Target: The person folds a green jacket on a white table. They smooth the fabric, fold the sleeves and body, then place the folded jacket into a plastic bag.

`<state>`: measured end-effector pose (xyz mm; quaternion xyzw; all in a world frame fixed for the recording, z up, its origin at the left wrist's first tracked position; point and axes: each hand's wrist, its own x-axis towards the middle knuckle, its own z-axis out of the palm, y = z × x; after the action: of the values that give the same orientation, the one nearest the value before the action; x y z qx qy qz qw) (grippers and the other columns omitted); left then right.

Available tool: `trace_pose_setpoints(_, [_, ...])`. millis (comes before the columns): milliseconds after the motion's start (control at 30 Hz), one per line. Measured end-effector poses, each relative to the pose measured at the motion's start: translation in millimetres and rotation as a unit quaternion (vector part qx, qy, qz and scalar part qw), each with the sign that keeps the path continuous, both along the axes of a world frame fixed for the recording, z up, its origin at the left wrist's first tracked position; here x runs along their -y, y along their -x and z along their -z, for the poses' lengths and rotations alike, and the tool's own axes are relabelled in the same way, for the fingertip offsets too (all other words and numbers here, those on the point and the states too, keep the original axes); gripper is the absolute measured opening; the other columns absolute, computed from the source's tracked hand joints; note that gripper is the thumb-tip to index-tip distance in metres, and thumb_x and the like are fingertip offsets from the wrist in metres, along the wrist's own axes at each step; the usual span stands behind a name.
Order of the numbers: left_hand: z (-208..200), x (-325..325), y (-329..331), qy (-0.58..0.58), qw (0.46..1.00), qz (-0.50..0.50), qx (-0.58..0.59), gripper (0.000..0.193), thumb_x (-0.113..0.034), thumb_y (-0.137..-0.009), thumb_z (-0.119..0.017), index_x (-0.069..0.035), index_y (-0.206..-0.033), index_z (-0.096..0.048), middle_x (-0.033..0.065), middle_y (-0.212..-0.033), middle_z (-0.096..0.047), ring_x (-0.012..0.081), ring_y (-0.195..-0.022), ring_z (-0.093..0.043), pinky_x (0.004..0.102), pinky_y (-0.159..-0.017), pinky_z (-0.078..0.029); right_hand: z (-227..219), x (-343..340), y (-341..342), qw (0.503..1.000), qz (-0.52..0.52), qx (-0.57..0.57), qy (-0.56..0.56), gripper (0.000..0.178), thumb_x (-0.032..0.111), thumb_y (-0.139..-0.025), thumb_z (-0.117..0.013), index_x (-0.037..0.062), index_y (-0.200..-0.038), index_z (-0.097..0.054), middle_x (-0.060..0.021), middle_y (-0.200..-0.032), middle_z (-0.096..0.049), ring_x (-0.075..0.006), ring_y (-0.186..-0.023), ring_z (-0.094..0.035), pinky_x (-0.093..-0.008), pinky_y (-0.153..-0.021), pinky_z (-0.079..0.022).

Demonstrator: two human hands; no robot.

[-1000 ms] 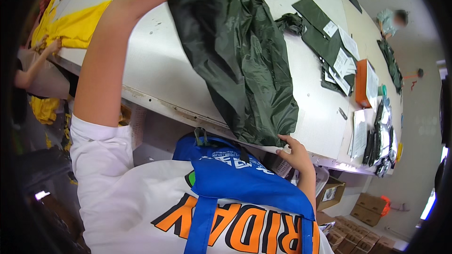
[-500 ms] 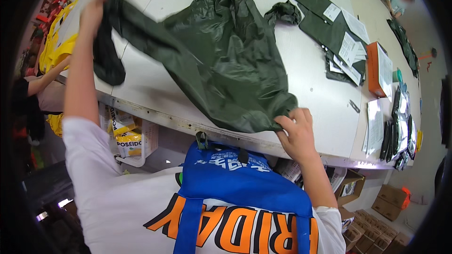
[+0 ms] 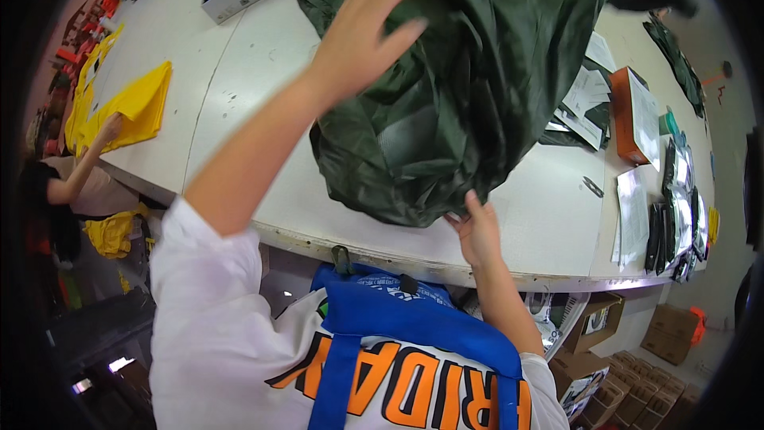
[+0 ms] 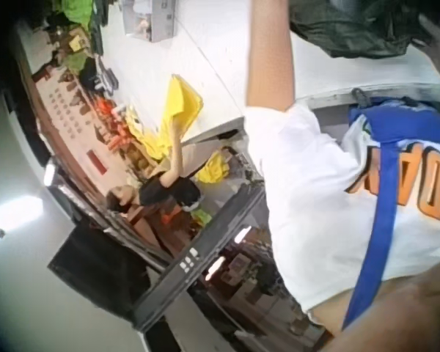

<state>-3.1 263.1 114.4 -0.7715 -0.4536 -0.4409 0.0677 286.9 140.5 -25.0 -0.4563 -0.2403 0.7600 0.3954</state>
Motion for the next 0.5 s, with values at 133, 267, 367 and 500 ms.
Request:
trace_pose_setpoints(133, [158.3,153.9,-12.9,0.381,0.899,-0.196,0.086,0.086,-0.037,-0.074,-0.073,-0.018,-0.145,-0.028,0.0283,-0.149,-0.009,0.0500,-0.136,-0.014,0.0554,-0.108,-0.022,34.3,8.6,-28.4,0.696,-0.482,0.516,-0.132,0.036,0.031,-0.088,-0.062,0.0022,-0.111,-0.058,-0.0184,-0.090,-0.065,-0.0244,-0.081,-0.064,-0.0335,-0.073,-0.050])
trace_pose_setpoints(267, [211.7,198.9,-48.6,0.411,0.892,-0.189,0.005,0.081,-0.034,-0.072,-0.076,-0.021,-0.142,-0.036,0.0259,-0.151,-0.007,0.0481,-0.139,-0.005,0.0609,-0.103,-0.025,-51.4,-42.4,-3.4,0.777,-0.391,0.421,-0.258,0.034,0.021,-0.078,-0.072,0.0023,-0.103,-0.059,-0.0190,-0.086,-0.063,-0.0272,-0.083,-0.064,-0.0361,-0.072,-0.049])
trace_pose_setpoints(367, [221.4,166.6,-44.2,0.432,0.890,-0.142,-0.034,0.073,-0.040,-0.073,-0.073,-0.024,-0.138,-0.042,0.0218,-0.153,-0.008,0.0438,-0.140,-0.006,0.0662,-0.100,-0.026,-29.2,-112.5,43.1,0.553,-0.111,0.559,-0.608,0.065,0.019,-0.071,-0.076,0.0067,-0.126,-0.045,-0.0185,-0.110,-0.060,-0.0366,-0.096,-0.060,-0.0415,-0.085,-0.048])
trace_pose_setpoints(500, [222.3,66.4,-5.0,0.392,0.897,-0.113,-0.169,0.070,-0.043,-0.076,-0.069,-0.024,-0.137,-0.042,0.0167,-0.153,-0.015,0.0387,-0.141,-0.010,0.0645,-0.104,-0.022,20.9,-209.3,46.6,0.722,-0.149,0.575,-0.354,0.051,0.023,-0.073,-0.073,0.0051,-0.117,-0.056,-0.0222,-0.107,-0.063,-0.0412,-0.099,-0.059,-0.0418,-0.086,-0.047])
